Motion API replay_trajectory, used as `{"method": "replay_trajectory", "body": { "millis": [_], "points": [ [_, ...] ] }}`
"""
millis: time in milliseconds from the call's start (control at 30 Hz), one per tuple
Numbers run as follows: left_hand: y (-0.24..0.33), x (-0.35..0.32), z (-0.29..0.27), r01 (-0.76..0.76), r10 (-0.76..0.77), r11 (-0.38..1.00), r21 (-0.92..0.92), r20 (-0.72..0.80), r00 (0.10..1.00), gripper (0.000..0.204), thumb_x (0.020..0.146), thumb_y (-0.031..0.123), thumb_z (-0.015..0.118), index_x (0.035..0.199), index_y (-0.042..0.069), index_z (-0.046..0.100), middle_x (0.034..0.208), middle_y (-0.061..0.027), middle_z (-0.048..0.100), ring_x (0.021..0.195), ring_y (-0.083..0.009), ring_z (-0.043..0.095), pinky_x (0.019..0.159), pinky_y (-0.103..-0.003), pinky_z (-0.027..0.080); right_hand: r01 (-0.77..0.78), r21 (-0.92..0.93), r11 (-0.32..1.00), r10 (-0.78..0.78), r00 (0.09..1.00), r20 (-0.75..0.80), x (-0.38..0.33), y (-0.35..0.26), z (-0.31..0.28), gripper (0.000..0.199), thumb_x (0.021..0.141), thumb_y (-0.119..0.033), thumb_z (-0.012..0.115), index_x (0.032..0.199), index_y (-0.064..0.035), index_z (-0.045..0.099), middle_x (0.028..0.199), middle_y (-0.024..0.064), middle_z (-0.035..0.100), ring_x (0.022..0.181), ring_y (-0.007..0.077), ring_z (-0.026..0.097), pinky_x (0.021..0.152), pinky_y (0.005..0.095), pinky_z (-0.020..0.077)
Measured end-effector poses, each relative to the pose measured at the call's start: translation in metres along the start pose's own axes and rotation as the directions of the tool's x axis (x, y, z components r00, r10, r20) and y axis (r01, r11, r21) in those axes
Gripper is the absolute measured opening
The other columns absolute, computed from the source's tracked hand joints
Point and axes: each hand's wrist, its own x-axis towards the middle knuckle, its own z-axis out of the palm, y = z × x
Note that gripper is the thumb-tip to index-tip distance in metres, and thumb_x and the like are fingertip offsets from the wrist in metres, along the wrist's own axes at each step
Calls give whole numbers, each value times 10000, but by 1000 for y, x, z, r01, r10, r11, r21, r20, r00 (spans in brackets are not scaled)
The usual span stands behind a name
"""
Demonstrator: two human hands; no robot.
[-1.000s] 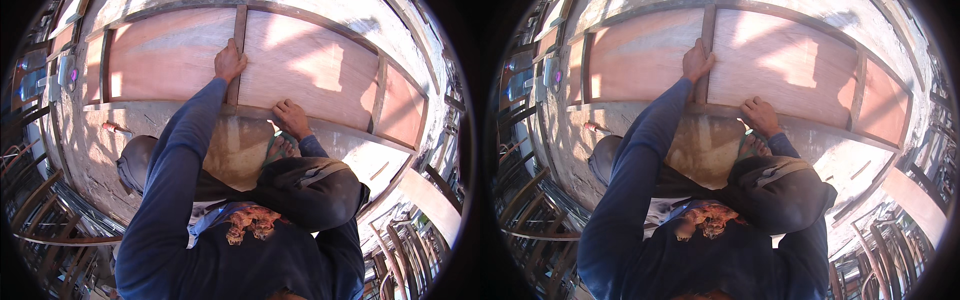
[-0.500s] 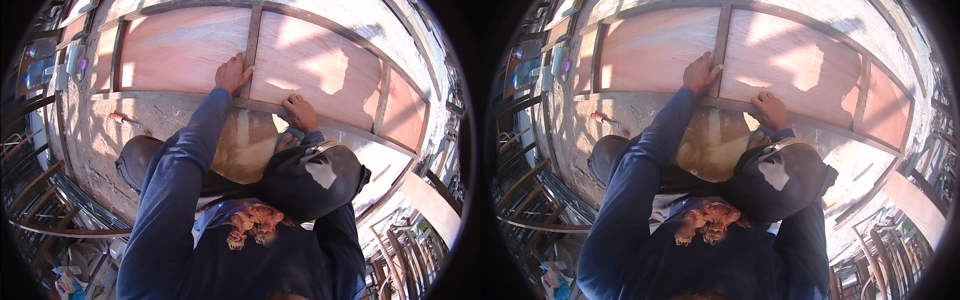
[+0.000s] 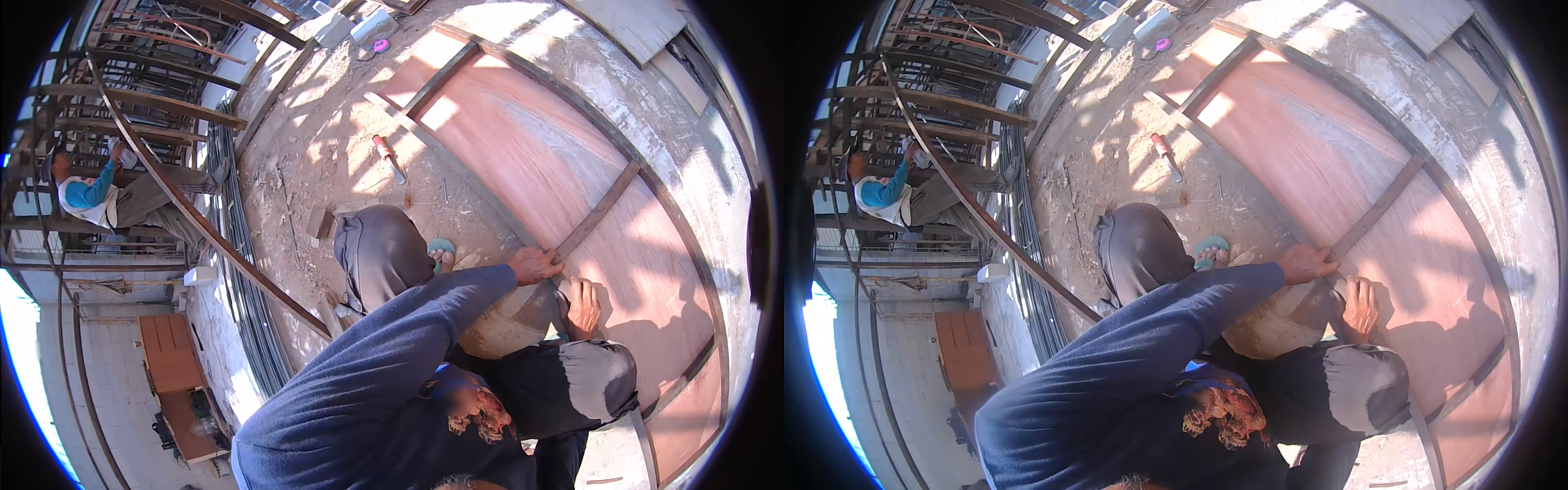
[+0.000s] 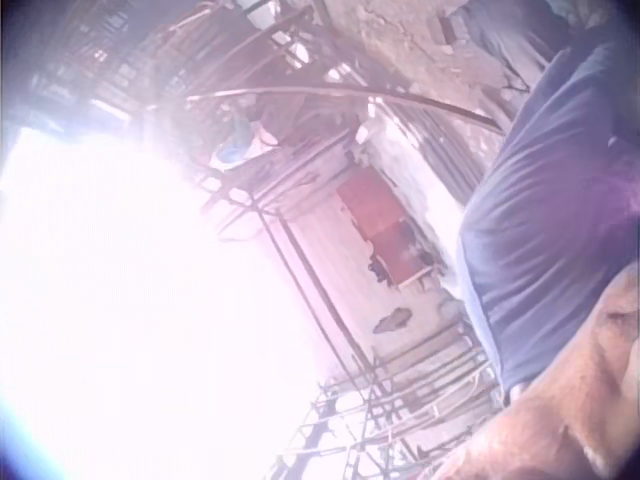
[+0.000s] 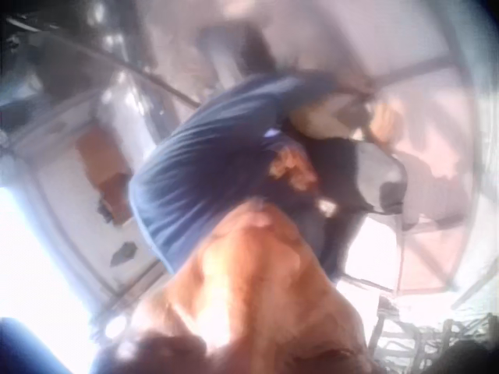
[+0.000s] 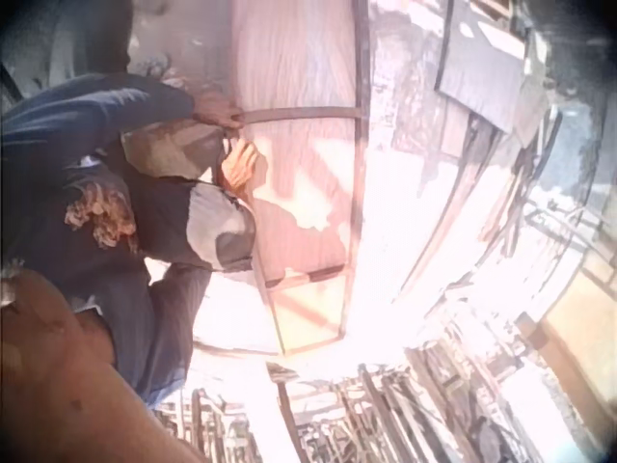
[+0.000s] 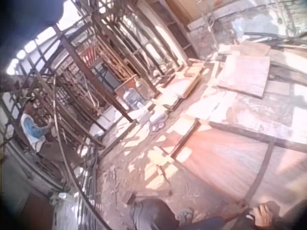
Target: The person aligns wooden slats on a concrete floor to form a frame and hammers nails into the wood to join the pieces together.
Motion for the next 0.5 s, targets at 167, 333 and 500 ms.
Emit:
{"method": "replay_trajectory", "body": {
  "millis": [167,333,500],
  "points": [
    [-2,-9,12,2,-8,999,-54,-115,993,337,842,163,544,1178,172,556,1071,-155,549,787,-313,667,619,-437,543,5,42,999,-9,995,98,19,-7,35,389,662,-152,753,988,-58,563,970,132,528,961,336,546,767,440,491],
    [0,1,26,24,-47,985,-171,-130,990,324,799,155,586,1122,176,583,1070,-178,527,911,-350,620,727,-460,507,-129,167,977,103,982,157,20,7,34,453,674,-145,732,1080,-8,585,1125,247,554,1008,436,555,815,494,469],
    [-2,-6,19,-19,-17,968,-249,-143,990,390,755,115,622,1137,181,578,1078,-169,514,906,-352,592,745,-452,494,-112,236,965,89,991,104,24,8,42,423,690,-139,725,1056,32,598,1097,300,562,996,471,547,837,505,459]
  ]
}}
